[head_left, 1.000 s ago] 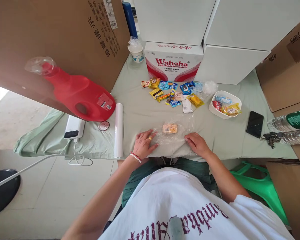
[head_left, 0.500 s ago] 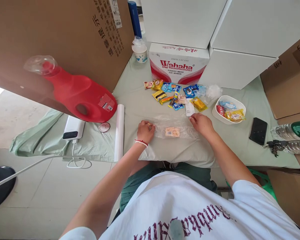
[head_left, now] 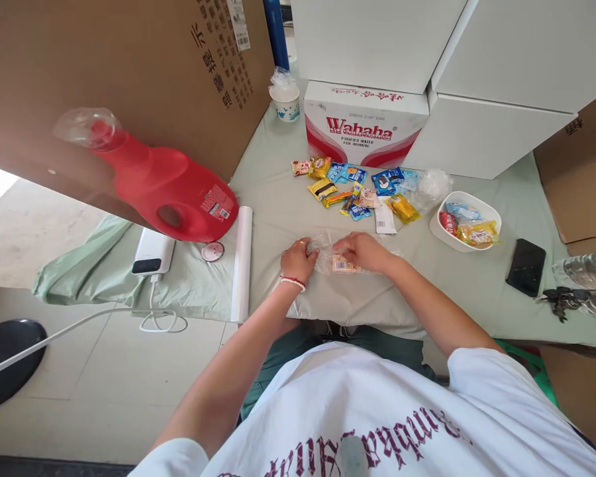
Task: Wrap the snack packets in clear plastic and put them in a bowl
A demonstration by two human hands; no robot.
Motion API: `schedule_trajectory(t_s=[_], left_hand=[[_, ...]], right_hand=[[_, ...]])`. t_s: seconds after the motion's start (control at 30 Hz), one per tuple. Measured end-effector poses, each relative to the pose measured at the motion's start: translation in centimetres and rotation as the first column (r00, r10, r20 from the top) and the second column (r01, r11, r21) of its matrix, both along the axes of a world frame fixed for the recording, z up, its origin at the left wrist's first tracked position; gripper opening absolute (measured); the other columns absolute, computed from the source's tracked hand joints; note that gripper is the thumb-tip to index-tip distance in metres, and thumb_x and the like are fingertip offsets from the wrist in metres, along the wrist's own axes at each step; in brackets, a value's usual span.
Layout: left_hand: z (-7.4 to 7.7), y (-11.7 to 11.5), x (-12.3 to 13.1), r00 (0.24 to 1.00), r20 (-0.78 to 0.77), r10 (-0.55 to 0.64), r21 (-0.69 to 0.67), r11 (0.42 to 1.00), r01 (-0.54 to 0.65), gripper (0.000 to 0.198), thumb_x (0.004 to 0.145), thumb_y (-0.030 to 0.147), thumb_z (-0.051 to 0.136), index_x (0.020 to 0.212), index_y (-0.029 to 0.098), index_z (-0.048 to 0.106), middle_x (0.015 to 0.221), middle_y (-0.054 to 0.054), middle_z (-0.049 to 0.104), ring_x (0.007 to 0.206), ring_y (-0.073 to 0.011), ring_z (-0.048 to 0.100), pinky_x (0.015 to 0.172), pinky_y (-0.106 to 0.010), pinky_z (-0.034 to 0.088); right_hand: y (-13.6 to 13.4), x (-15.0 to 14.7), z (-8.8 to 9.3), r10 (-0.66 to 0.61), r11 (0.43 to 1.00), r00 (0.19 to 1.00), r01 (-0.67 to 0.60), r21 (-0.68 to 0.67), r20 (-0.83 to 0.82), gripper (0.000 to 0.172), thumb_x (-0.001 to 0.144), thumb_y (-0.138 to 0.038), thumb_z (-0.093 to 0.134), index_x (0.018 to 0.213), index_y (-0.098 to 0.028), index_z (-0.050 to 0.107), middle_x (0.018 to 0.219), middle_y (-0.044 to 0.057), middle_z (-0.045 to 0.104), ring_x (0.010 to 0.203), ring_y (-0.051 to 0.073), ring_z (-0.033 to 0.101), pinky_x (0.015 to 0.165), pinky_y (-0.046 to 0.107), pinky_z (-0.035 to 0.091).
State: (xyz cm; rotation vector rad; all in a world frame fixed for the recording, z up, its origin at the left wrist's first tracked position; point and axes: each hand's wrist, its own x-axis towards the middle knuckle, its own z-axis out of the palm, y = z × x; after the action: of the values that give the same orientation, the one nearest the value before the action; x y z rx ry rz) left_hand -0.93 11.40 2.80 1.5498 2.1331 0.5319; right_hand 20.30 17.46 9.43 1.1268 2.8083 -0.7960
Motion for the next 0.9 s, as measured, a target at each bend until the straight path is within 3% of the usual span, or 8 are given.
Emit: schedule_trajectory(t_s=[0.1,0.23,0.37,0.53,0.67,0.73,0.83,0.9], left_hand=[[0.1,0.0,-0.4,0.994,0.093,0.049,0.013,0.999,-0.051,0.022,0.085,0.028,0.064,0.104,0.023,0.071,0.087,-0.004,0.072,0.087,-0.0242,0.07,0.083,-0.036,0.051],[0.9,-0.4,-0.2,0.982,0.175,0.065,0.041,0.996,-0.073,0.015,0.085,0.022,0.056,0.095,0.022,0.067,0.08,-0.001,0.07,0.074,-0.0174,0.065,0.072,-0.028,0.05],[2.3,-1.5,2.7,0.967,0.253,-0.018,0.095,0.995,-0.006,0.016,0.09,0.024,0.054,0.098,0.021,0.067,0.08,0.0,0.07,0.073,-0.0158,0.066,0.069,-0.026,0.053],[2.9,-3.5,7.8,0.944,0.176,-0.278,0.199,0.95,0.242,0.025,0.098,0.022,0.046,0.102,0.019,0.07,0.102,-0.01,0.07,0.1,-0.0213,0.069,0.095,-0.036,0.057],[2.4,-5.0,9.4,0.931,0.007,-0.364,0.204,0.912,0.355,0.038,0.093,0.015,0.045,0.125,0.013,0.065,0.122,-0.016,0.063,0.118,-0.0259,0.062,0.107,-0.041,0.051],[2.5,-5.5,9.6,0.909,-0.116,-0.401,0.149,0.897,0.415,0.046,0.088,0.015,0.049,0.133,0.013,0.061,0.127,-0.017,0.061,0.119,-0.0285,0.06,0.104,-0.042,0.051],[2.8,-5.9,9.7,0.873,-0.242,-0.423,0.055,0.893,0.448,0.054,0.086,0.015,0.052,0.14,0.015,0.056,0.134,-0.018,0.06,0.121,-0.0319,0.058,0.098,-0.045,0.051],[3.2,-6.0,9.7,0.855,-0.293,-0.427,0.024,0.891,0.453,0.055,0.088,0.015,0.052,0.143,0.016,0.054,0.139,-0.019,0.059,0.121,-0.0332,0.058,0.095,-0.046,0.049]], right_hand=[[-3.9,1.2,0.3,0.167,0.98,0.984,-0.172,0.099,0.063,0.038,0.101,-0.017,0.053,0.128,-0.027,0.077,0.101,0.012,0.07,0.102,0.027,0.059,0.087,0.035,0.045],[-6.8,2.2,-0.5,0.076,0.98,0.993,-0.091,0.176,0.092,0.044,0.105,-0.02,0.046,0.14,-0.03,0.07,0.106,0.014,0.066,0.105,0.029,0.053,0.089,0.039,0.043],[-8.0,2.0,-1.8,0.023,0.978,0.998,-0.035,0.205,0.058,0.044,0.104,-0.021,0.047,0.141,-0.031,0.068,0.115,0.014,0.065,0.115,0.032,0.05,0.096,0.045,0.044],[-10.1,2.3,-3.9,-0.061,0.976,0.989,0.087,0.198,-0.134,0.036,0.1,-0.02,0.053,0.129,-0.022,0.075,0.149,0.015,0.055,0.144,0.033,0.037,0.115,0.052,0.041],[-11.2,4.5,-4.7,-0.15,0.987,0.943,0.163,0.017,-0.298,0.032,0.098,-0.019,0.051,0.114,-0.025,0.078,0.122,0.01,0.071,0.127,0.027,0.058,0.107,0.045,0.051],[-11.0,5.8,-4.4,-0.411,0.896,0.851,0.444,0.03,-0.326,0.034,0.101,-0.024,0.046,0.12,-0.026,0.075,0.114,0.01,0.071,0.111,0.026,0.064,0.099,0.045,0.055],[-9.6,7.4,-3.6,-0.667,0.661,0.692,0.721,0.209,-0.278,0.045,0.093,-0.038,0.064,0.135,-0.021,0.067,0.134,0.019,0.061,0.122,0.036,0.057,0.101,0.054,0.052],[-8.4,8.0,-2.9,-0.687,0.681,0.714,0.697,0.222,-0.133,0.046,0.085,-0.035,0.073,0.129,-0.02,0.069,0.14,0.02,0.058,0.124,0.039,0.055,0.097,0.053,0.052]])
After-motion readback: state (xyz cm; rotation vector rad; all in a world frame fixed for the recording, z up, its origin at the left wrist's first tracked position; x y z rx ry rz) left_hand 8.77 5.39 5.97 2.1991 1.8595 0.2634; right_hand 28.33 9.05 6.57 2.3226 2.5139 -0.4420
